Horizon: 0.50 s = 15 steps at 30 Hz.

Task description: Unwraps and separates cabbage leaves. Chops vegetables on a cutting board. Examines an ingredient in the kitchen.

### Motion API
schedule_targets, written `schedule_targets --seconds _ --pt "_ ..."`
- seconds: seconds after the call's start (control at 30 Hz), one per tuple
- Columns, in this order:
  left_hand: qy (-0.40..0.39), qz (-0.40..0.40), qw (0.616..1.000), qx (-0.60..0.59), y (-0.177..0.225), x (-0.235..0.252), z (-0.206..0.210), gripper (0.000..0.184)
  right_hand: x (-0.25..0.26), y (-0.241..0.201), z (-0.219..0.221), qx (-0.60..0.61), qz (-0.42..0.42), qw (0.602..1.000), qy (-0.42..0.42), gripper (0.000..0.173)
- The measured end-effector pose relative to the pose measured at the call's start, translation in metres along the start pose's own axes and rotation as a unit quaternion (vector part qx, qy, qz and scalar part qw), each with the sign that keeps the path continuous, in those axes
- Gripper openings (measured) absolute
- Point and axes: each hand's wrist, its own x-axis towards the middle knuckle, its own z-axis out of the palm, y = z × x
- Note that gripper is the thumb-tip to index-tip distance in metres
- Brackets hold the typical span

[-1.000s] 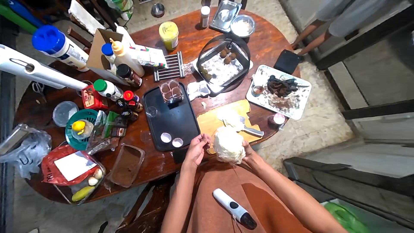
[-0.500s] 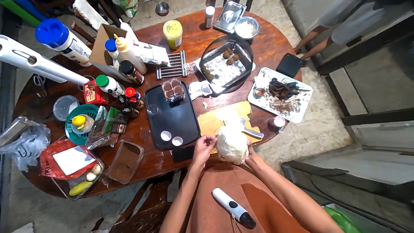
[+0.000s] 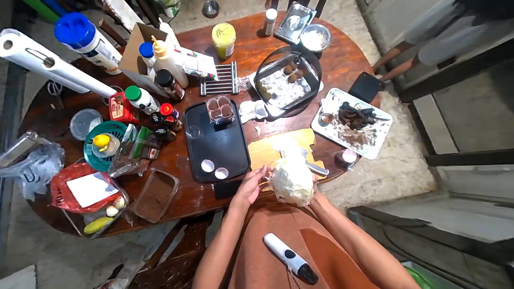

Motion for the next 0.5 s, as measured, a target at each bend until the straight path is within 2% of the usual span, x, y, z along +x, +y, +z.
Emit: schedule_targets --seconds 0.07,0.13,0.23,0.33,0.4,0.5 --pt "-0.001 0.001 0.999 -0.036 0.002 0.001 -0.002 0.026 0.0 -0.003 0.005 0.0 0.011 1.0 -0.017 0.059" --pt "0.01 0.021 0.998 -0.067 0.006 -0.003 -0.003 0.021 0.001 -0.005 0.014 0.006 0.004 1.0 -0.026 0.057" --pt "0.045 0.061 0.996 -0.052 0.01 -0.009 -0.002 0.021 -0.001 -0.003 0.004 0.013 -0.018 0.998 -0.06 0.045" --pt "0.082 0.091 0.992 -0.023 0.01 -0.011 -0.001 0.021 -0.002 -0.004 0.007 0.0 -0.022 0.998 -0.058 0.04" --pt "0.086 0.08 0.992 -0.044 0.009 -0.01 -0.004 0.021 -0.003 -0.006 0.012 -0.013 -0.007 0.999 -0.043 0.038" --pt "0.044 0.024 0.991 -0.126 0.007 -0.011 -0.009 0.02 -0.005 -0.01 0.025 -0.03 0.009 0.999 -0.043 0.036"
